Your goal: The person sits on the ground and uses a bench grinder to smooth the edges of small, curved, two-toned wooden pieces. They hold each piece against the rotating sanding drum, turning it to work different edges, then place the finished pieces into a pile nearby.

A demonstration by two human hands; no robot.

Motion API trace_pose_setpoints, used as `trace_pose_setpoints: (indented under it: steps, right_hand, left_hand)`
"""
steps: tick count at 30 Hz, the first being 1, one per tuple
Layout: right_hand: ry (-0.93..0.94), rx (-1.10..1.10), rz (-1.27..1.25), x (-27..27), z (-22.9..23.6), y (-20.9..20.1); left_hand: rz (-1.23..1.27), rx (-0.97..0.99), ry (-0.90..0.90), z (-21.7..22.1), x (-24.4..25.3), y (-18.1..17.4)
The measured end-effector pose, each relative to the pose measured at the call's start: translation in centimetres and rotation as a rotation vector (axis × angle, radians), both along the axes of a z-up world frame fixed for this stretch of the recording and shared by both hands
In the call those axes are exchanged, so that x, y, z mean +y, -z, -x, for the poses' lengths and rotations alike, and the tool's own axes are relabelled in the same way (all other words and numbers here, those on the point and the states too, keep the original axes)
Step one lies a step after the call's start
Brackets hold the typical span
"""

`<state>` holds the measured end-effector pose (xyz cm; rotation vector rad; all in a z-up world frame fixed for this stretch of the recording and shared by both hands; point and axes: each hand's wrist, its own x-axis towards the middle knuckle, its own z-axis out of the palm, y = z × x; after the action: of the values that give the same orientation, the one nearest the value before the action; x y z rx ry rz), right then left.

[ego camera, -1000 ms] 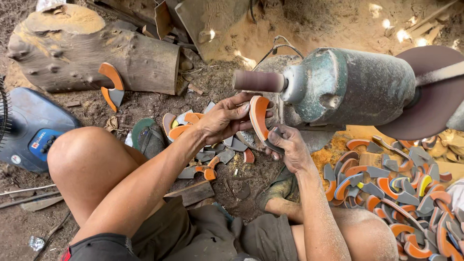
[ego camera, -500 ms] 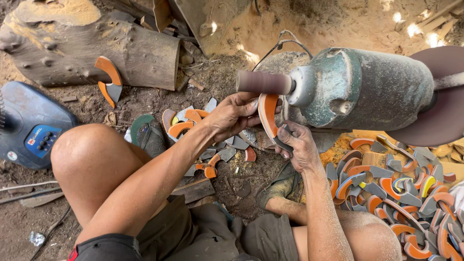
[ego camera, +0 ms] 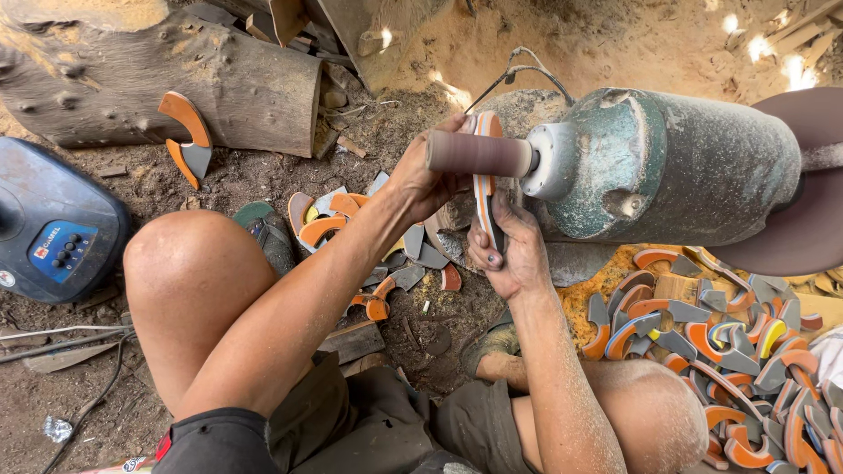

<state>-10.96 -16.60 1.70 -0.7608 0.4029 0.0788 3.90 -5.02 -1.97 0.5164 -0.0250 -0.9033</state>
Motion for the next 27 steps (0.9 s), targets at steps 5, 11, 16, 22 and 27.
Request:
trace_pose_setpoints:
  steps: [5, 11, 16, 22, 27]
  right_hand:
    - [0.047, 0.041, -0.047, 0.0, -2.0, 0.3]
    - [0.037, 0.009, -0.094, -0.7, -3.0, 1.2]
    - [0.045, 0.025, -0.040, -0.4, -2.3, 0.8]
    - [0.041, 0.014, 0.126, 0.2, 0.5, 0.7]
    - [0.043, 0.073, 0.193, -0.2, 2.9, 1.3]
  left_hand:
    - [-0.051, 0.081, -0.059, -1.6, -1.5, 0.0]
    - [0.020, 0.095, -0.067, -2.6, -2.3, 0.0]
    - [-0.032, 0.071, -0.058, -1.9, -1.9, 1.3]
    - [0.133, 0.018, -0.048, 0.5, -0.5, 2.7]
    - [-0.097, 0.047, 0.021, 2.9, 1.3, 0.8]
